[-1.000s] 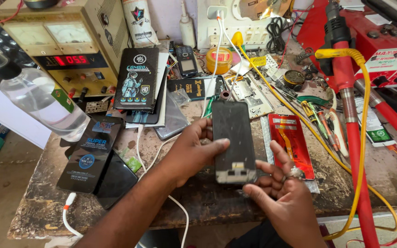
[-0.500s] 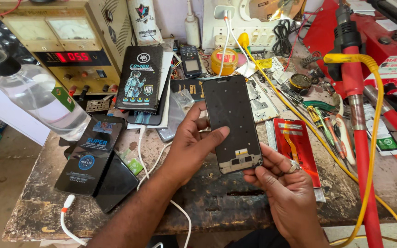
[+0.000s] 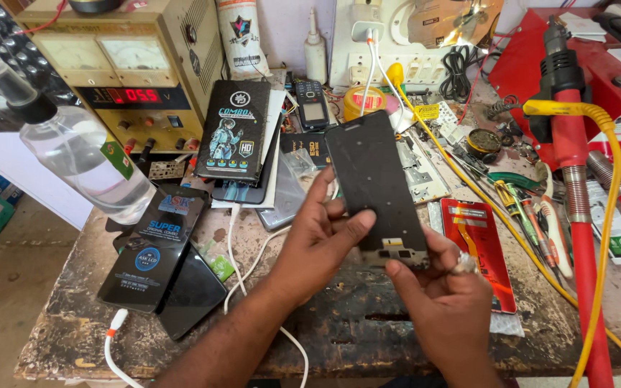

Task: The person disassembles a smartphone, removes the battery, and inspects the internal components. They then connect a charging cable to a different phone and use a screwdriver to adjust internal parts. Finally, they reassemble the first phone with a new battery and back cover.

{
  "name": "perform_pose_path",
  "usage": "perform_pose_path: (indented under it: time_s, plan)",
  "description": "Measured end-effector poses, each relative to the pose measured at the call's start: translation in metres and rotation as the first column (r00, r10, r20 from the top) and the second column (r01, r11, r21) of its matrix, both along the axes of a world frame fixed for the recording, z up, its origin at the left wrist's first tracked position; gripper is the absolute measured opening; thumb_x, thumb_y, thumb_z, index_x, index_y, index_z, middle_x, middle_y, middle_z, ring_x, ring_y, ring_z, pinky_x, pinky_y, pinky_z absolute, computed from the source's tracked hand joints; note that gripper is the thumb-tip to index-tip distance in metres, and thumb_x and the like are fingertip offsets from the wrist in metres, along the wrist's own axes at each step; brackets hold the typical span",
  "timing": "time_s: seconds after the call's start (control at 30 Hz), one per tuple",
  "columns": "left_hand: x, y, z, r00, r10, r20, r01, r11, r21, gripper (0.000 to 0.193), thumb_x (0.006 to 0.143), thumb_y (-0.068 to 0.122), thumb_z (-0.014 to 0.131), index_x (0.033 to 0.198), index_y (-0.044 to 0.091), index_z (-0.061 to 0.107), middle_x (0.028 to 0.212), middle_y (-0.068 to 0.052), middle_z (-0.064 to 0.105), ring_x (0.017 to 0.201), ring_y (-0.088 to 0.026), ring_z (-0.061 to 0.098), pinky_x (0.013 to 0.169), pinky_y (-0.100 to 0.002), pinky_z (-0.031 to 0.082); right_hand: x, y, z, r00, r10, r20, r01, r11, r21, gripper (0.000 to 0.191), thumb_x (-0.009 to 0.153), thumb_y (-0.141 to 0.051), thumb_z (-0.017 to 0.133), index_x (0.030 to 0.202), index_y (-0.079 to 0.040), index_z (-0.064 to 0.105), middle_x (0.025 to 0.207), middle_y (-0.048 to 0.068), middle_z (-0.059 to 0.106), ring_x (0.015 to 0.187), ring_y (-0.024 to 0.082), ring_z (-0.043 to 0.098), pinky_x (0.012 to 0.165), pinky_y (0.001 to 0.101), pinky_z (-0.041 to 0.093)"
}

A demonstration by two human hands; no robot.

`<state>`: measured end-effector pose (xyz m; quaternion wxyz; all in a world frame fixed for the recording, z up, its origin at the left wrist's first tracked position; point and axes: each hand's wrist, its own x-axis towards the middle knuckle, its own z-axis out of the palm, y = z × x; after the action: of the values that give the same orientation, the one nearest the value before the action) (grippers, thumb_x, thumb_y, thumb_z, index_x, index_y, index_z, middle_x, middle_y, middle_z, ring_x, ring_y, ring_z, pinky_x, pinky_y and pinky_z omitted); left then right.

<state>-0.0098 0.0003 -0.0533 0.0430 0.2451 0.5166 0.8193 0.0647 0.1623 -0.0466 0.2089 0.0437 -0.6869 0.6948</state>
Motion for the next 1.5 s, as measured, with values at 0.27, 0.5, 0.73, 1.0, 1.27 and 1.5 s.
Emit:
perform_pose_path:
  time_s: [0.27,0.5,0.73,1.0,1.27,1.5]
  plan:
    - [0.003,-0.007,0.001,0.881,-0.443,0.164,0.35,0.846,0.403,0.092,0.098,0.073,0.027,0.162,0.007,0.025,0.147,-0.017,0.053,0.126,-0.03,0.062,0.105,-0.049,0.053,0.01,-0.023,0.017,0.843,0.063,-0.535,0.431,0.517,0.74,0.046,0.071,-0.015,0.085,0.115,-0.016,0.075,0.117,0.002,0.072,0.111,0.025,0.066,0.094,0.0439,0.053]
    - [0.004,-0.007,0.001,0.85,-0.493,0.186,0.43,0.853,0.297,0.1,0.094,0.081,0.019,0.162,0.01,0.034,0.141,-0.019,0.059,0.127,-0.03,0.063,0.107,-0.05,0.054,-0.008,-0.006,0.037,0.974,-0.139,-0.179,0.207,0.865,0.458,0.036,0.087,-0.026,0.087,0.117,-0.017,0.069,0.111,-0.001,0.077,0.098,0.011,0.076,0.085,0.0328,0.062]
    - [0.004,-0.006,-0.012,0.834,-0.492,0.25,0.417,0.858,0.301,0.1,0.094,0.082,0.017,0.157,0.007,0.038,0.134,-0.019,0.061,0.115,-0.032,0.068,0.098,-0.054,0.058,-0.027,0.001,0.052,0.981,0.018,-0.192,0.091,0.835,0.542,0.041,0.087,-0.022,0.081,0.126,-0.009,0.074,0.108,0.005,0.058,0.086,0.01,0.062,0.053,0.0216,0.059]
    - [0.001,-0.006,-0.008,0.871,-0.42,0.257,0.315,0.877,0.364,0.1,0.095,0.081,0.021,0.154,0.003,0.045,0.137,-0.02,0.063,0.119,-0.03,0.068,0.104,-0.049,0.056,-0.026,0.004,0.035,0.988,0.018,-0.156,0.038,0.936,0.351,0.023,0.089,-0.017,0.078,0.111,-0.01,0.078,0.109,0.008,0.072,0.081,0.011,0.069,0.058,0.0247,0.059]
    - [0.002,-0.006,-0.013,0.93,-0.326,0.172,0.274,0.923,0.269,0.1,0.094,0.081,0.018,0.153,0.004,0.043,0.137,-0.022,0.06,0.123,-0.035,0.062,0.105,-0.048,0.053,-0.018,-0.011,0.037,0.882,-0.072,-0.466,0.411,0.6,0.686,0.036,0.077,-0.025,0.087,0.109,-0.011,0.078,0.11,0.007,0.07,0.1,0.023,0.067,0.079,0.0368,0.058]
    - [0.002,0.0,-0.021,0.972,-0.183,0.145,0.173,0.982,0.078,0.102,0.092,0.079,0.015,0.155,0.002,0.038,0.15,-0.019,0.052,0.139,-0.03,0.051,0.117,-0.046,0.042,-0.02,-0.014,0.039,0.865,-0.074,-0.496,0.47,0.465,0.751,0.025,0.083,-0.022,0.082,0.106,-0.012,0.079,0.102,0.006,0.076,0.095,0.026,0.071,0.082,0.0387,0.058]
